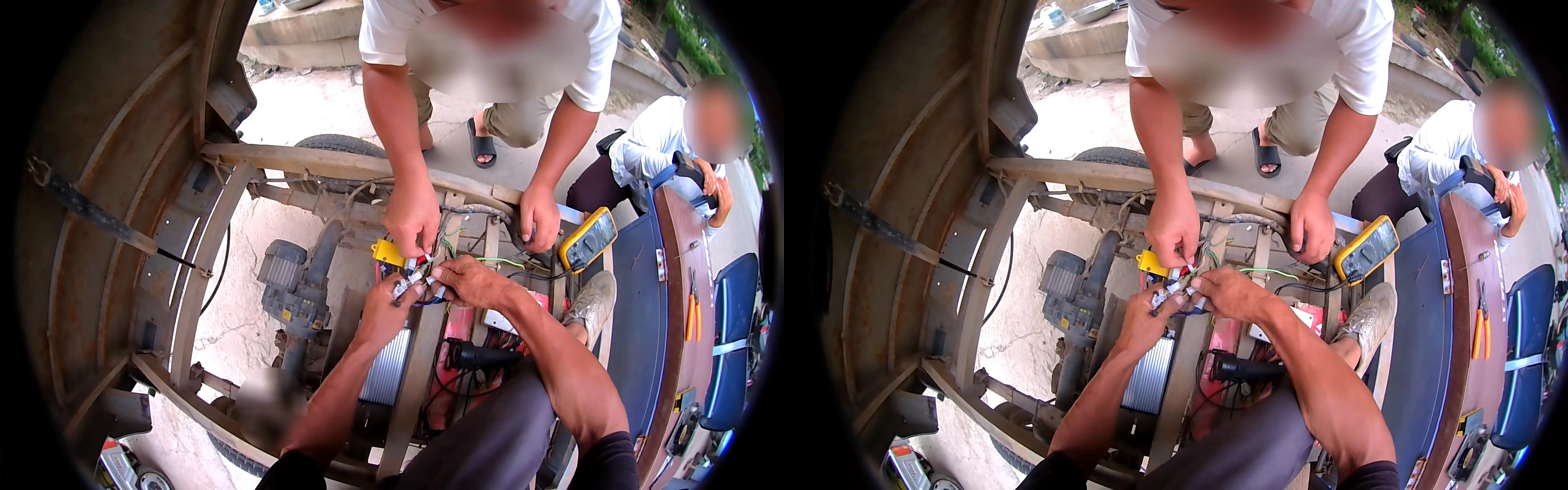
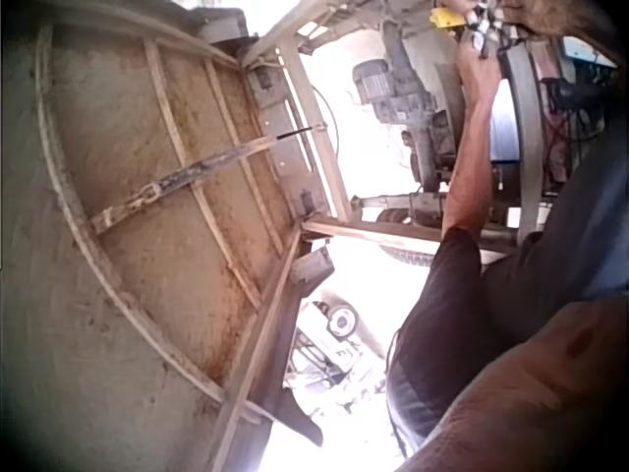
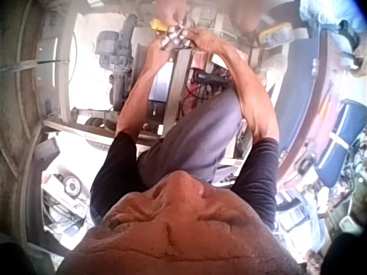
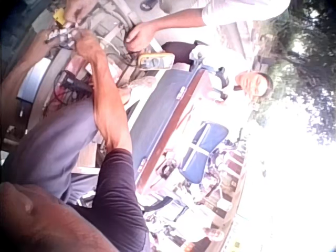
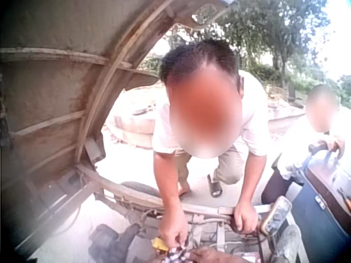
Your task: The person manipulates electrical wires and connectors within the chassis of a vehicle. They use a multimeter to check connections and handle a yellow plastic component, adjusting several wires by hand.
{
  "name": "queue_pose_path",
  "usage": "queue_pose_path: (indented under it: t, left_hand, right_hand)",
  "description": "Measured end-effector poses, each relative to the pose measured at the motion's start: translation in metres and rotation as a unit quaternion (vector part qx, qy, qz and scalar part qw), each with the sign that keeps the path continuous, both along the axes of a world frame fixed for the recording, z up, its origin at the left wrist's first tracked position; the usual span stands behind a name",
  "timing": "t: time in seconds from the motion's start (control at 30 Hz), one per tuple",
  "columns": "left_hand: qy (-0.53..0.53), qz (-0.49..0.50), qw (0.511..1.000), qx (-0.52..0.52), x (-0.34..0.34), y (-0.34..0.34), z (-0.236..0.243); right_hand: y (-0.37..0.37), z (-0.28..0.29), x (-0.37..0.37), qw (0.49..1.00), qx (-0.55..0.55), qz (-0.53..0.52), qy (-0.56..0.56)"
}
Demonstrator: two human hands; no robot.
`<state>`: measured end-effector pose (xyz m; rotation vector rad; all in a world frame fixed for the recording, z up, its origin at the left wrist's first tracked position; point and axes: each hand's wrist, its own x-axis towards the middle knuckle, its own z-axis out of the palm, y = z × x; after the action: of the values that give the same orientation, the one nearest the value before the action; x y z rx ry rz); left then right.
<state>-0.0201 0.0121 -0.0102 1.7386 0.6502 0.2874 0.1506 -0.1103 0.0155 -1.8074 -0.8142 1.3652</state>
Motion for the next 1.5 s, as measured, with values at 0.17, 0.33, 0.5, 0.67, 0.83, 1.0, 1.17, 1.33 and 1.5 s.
queue_pose_path:
  t: [0.17,0.33,0.5,0.67,0.83,1.0,1.17,1.33,1.5]
  left_hand:
    - [-0.038,0.015,0.999,-0.019,0.001,-0.003,-0.004]
    - [0.012,0.007,1.0,-0.027,0.002,0.0,0.004]
    - [0.009,0.008,1.0,-0.029,0.003,0.0,-0.002]
    - [0.018,0.002,0.999,-0.036,0.005,-0.001,-0.002]
    - [0.012,0.006,0.998,-0.067,0.002,0.002,0.0]
    - [-0.014,0.008,0.997,-0.076,0.002,0.0,-0.003]
    - [-0.005,0.007,0.997,-0.075,0.002,0.001,-0.009]
    - [-0.003,0.008,0.998,-0.061,0.002,0.001,-0.002]
    - [-0.009,0.009,0.998,-0.062,0.001,0.002,-0.005]
  right_hand:
    - [0.002,-0.001,0.002,1.0,-0.001,-0.018,0.025]
    - [0.005,0.002,0.001,0.998,-0.023,-0.033,0.046]
    - [0.006,-0.003,0.002,0.992,-0.036,-0.07,0.1]
    - [0.005,-0.005,0.004,0.989,-0.03,-0.088,0.116]
    - [0.008,0.01,0.003,0.99,-0.059,-0.06,0.115]
    - [0.005,-0.001,0.006,0.991,-0.037,-0.068,0.112]
    - [0.006,0.006,0.003,0.988,-0.04,-0.08,0.122]
    - [0.005,0.003,0.006,0.99,-0.047,-0.065,0.116]
    - [0.007,0.014,0.005,0.991,-0.058,-0.048,0.108]
